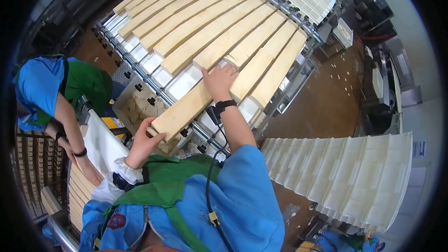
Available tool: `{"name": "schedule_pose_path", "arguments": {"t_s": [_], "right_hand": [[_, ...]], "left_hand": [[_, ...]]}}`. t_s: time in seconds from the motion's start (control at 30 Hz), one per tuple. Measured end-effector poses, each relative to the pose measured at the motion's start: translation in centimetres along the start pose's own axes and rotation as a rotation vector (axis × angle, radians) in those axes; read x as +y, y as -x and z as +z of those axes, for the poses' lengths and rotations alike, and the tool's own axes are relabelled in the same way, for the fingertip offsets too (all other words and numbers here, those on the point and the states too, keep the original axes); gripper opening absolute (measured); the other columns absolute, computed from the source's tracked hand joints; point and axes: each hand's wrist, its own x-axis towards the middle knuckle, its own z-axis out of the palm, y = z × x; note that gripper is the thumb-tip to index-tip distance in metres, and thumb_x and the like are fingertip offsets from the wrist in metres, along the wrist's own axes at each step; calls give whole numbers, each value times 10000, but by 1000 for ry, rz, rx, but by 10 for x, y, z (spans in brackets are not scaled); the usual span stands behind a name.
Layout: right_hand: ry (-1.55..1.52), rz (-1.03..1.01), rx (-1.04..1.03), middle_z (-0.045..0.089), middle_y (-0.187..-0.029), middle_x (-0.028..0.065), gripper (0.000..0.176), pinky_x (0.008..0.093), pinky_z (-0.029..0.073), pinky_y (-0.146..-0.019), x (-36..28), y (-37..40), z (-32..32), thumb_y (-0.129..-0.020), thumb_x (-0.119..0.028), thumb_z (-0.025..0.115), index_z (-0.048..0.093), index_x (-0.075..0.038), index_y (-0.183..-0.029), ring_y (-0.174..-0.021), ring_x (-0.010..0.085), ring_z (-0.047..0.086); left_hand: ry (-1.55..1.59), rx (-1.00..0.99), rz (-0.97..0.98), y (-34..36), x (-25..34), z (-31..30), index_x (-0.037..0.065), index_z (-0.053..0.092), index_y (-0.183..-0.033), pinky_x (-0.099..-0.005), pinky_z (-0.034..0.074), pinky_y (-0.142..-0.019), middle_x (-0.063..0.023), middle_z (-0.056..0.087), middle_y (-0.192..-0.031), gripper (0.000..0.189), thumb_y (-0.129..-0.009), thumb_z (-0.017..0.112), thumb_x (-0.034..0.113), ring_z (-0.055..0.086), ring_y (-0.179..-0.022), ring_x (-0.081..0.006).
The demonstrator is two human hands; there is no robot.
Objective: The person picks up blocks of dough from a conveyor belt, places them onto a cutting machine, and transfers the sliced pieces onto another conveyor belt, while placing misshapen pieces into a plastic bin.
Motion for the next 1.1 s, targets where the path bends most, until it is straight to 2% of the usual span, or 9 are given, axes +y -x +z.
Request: {"name": "schedule_pose_path", "arguments": {"t_s": [0.2,0.3,0.4,0.5,0.7,0.8,0.9,1.0,1.1], "right_hand": [[72,83,213,585,-1266,235,853,695,190,-1178,24,-11,3,-908,-613,636,509,73,-1399,-1250,407,480],[113,-62,355,595,-1217,207,714,646,275,-1142,19,21,-33,-889,-517,698,583,51,-1307,-1219,369,499],[-187,-209,140,585,-1157,204,528,553,373,-1064,3,78,-71,-857,-365,754,645,42,-1175,-1163,375,506],[-473,-216,-17,576,-1130,209,369,489,419,-977,-17,126,-86,-833,-244,761,669,32,-1059,-1118,384,501],[-513,-189,-5,573,-1112,212,408,469,429,-967,-39,149,-67,-788,-269,785,665,44,-1020,-1101,385,495],[-530,-207,-74,574,-1136,223,504,480,435,-987,-44,156,-72,-760,-281,817,632,49,-1093,-1117,404,508],[-708,-237,-84,577,-1193,247,662,493,442,-1018,-47,158,-70,-747,-263,837,560,60,-1255,-1160,431,522],[-709,-359,-116,573,-1239,271,838,500,442,-1053,-52,151,-75,-739,-256,853,459,72,-1402,-1200,453,525],[-666,-329,-185,570,-1284,285,892,496,444,-1072,-43,145,-55,-749,-263,840,425,86,-1457,-1222,452,530]], "left_hand": [[18,-4,37,-26,-19,28,16,494,-1439,-315,566,-856,-137,677,-1155,714,-829,837,158,683,-1008,-179],[-25,1,8,-41,-18,41,4,471,-1462,-312,558,-813,-137,668,-1100,724,-849,820,165,671,-945,-177],[226,-29,-30,-60,-19,58,1,432,-1480,-286,541,-796,-121,646,-1104,660,-911,753,91,649,-964,-165],[-50,33,-37,-63,-9,60,8,423,-1472,-266,518,-710,-95,656,-967,648,-932,757,135,645,-857,-137],[94,46,-15,-64,-44,53,34,393,-1463,-265,542,-787,-106,680,-1080,581,-974,706,41,654,-932,-122],[356,-40,-29,-53,-45,42,44,373,-1484,-265,550,-832,-117,683,-1137,583,-983,668,-3,663,-977,-135],[404,-99,16,-59,-58,34,54,351,-1509,-276,553,-871,-124,685,-1182,620,-966,617,-80,674,-1025,-152],[389,-162,122,-68,-65,33,90,325,-1543,-295,556,-893,-127,686,-1205,692,-938,570,-137,683,-1053,-173],[334,-168,78,-66,-59,26,125,330,-1556,-313,556,-908,-126,695,-1194,752,-897,539,-172,685,-1070,-190]]}}
